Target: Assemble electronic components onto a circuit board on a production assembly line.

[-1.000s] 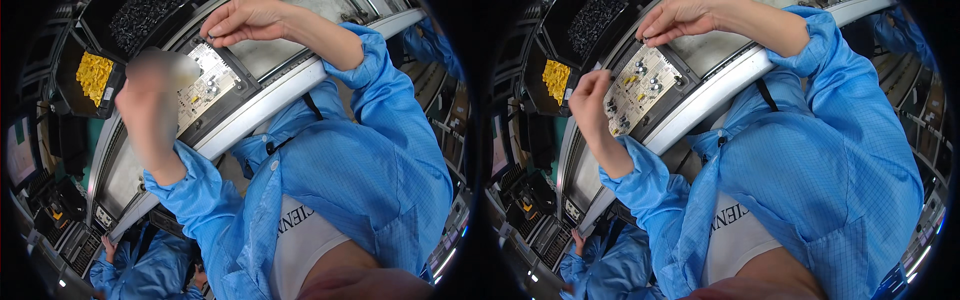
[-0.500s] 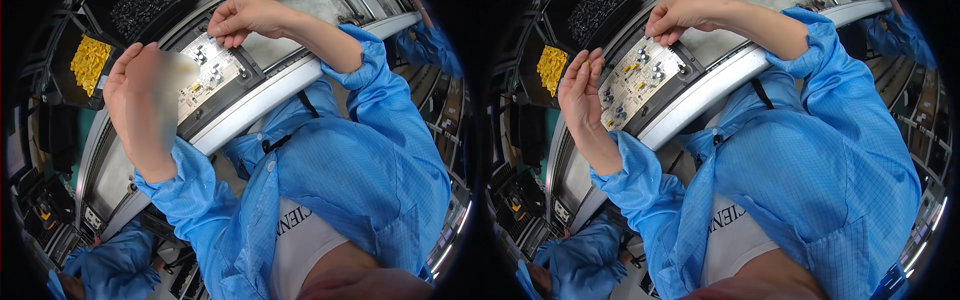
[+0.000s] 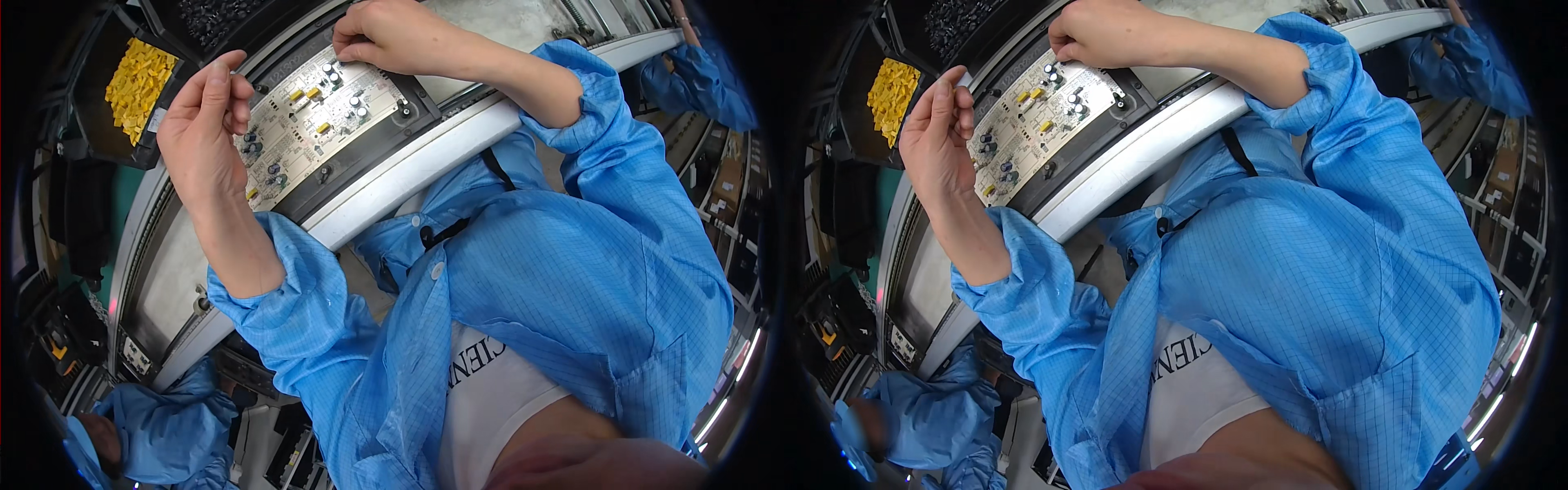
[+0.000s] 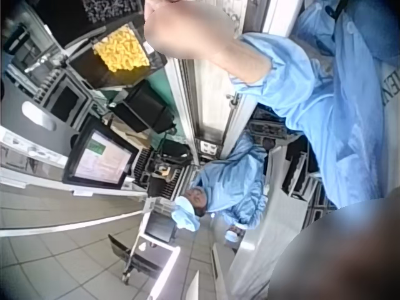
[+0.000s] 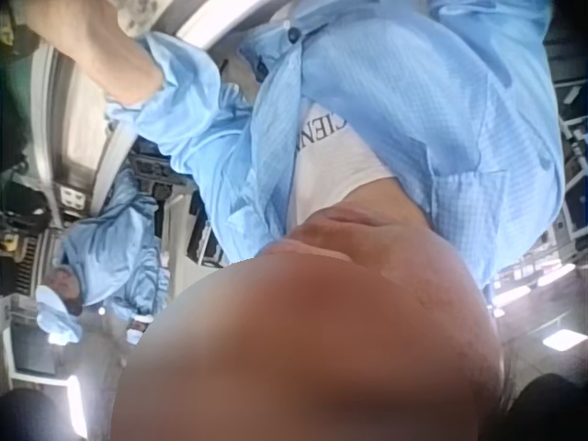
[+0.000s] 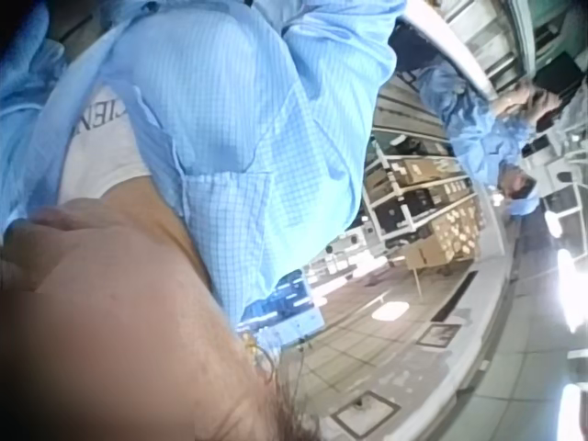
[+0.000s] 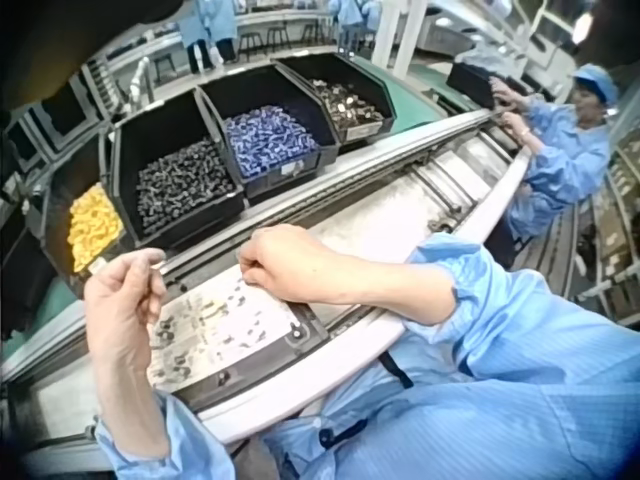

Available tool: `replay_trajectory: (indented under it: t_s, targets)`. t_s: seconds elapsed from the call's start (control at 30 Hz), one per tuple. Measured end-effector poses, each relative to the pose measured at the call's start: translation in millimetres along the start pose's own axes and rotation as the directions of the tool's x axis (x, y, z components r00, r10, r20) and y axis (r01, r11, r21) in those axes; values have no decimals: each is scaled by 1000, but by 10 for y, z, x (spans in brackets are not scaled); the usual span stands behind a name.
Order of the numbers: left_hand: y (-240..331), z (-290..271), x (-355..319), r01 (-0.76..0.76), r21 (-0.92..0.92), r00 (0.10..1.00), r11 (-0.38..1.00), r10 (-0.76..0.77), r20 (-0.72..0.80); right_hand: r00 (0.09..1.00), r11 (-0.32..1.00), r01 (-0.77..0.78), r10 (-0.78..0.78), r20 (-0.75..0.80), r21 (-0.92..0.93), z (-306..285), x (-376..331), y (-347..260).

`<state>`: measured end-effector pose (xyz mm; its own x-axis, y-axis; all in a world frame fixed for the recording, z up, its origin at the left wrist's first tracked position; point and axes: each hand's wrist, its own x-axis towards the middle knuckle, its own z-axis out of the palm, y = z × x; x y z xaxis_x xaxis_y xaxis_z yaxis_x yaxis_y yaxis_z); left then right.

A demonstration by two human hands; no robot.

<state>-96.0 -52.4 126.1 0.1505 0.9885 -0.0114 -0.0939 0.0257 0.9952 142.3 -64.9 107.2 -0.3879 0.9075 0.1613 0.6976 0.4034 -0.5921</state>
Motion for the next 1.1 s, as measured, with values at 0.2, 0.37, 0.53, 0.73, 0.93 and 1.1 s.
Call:
replay_trajectory:
  t_s: [0.2, 0.37, 0.53, 0.73, 0.93, 1.1]
  targets:
    - [-20, -4, -19, -15, 64, 1000, 998, 14, 23, 999, 996, 52, -51, 18, -66, 13, -22, -16]
    - [11, -2, -29, -12, 69, 1000, 998, 11, 21, 1000, 992, 17, -16, 7, -125, 10, -33, -36]
    - [-38, -5, -40, -28, 80, 1000, 996, 27, 13, 999, 986, 42, -42, 4, -160, 65, -15, 3]
    - [-22, 7, -58, -52, 74, 998, 996, 49, 46, 999, 978, 26, -17, 44, -209, 94, -2, -22]
    - [-3, -11, -70, -59, 174, 985, 983, 29, 171, 999, 993, 27, -24, 28, -117, 23, 17, -96]
    - [13, 26, -69, 1, 344, 960, 939, -97, 263, 996, 943, -86, 71, 60, 320, -68, 92, 187]
